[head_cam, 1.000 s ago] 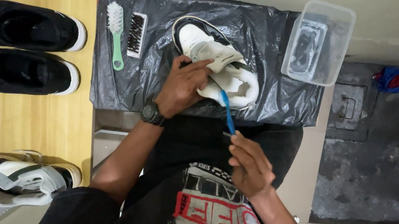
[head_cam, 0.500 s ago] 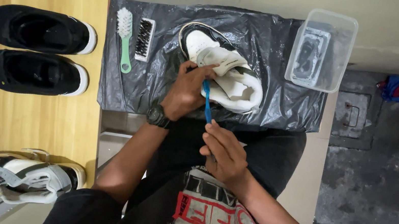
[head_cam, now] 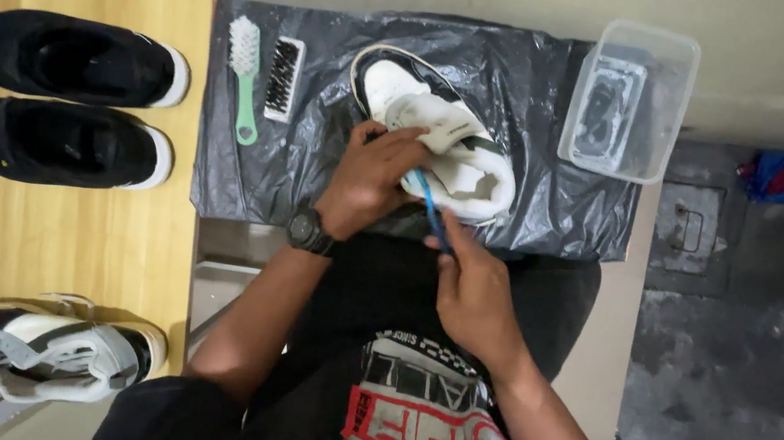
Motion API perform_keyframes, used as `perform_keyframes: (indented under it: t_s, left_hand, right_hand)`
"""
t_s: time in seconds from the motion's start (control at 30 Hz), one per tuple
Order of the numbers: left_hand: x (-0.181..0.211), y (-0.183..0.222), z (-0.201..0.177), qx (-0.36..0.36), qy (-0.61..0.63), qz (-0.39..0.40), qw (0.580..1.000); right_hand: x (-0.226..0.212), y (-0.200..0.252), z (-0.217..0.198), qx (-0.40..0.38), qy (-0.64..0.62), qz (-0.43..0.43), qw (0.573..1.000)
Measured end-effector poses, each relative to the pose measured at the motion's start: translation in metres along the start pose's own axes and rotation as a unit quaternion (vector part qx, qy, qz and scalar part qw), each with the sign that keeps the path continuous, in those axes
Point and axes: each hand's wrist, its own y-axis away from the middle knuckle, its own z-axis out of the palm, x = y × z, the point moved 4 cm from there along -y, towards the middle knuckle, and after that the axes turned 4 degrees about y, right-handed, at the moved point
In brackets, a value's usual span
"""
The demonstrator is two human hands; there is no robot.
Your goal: Cleaning a sneaker by scrubbing the upper and sole with brushes and cleaning solution.
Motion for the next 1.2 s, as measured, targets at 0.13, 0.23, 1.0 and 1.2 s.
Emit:
perform_keyframes:
  t_s: [0.13, 0.23, 1.0, 1.2]
  left_hand:
    - [0.003, 0.001, 0.001, 0.014, 0.025, -0.016, 0.999]
    - [0.005, -0.003, -0.003, 0.042, 0.032, -0.012, 0.999]
    - [-0.004, 0.005, 0.016, 0.083, 0.052, -0.023, 0.995]
    - [0.0, 0.003, 0.013, 0.082, 0.053, -0.037, 0.995]
  right_hand:
    - [0.003, 0.021, -0.014, 0.001, 0.122, -0.007, 0.993]
    - [0.006, 0.032, -0.023, -0.007, 0.208, 0.051, 0.977]
    - [0.028, 0.026, 0.01, 0.036, 0.189, -0.043, 0.98]
    - [0.03, 0.043, -0.023, 0.018, 0.32, 0.001, 0.947]
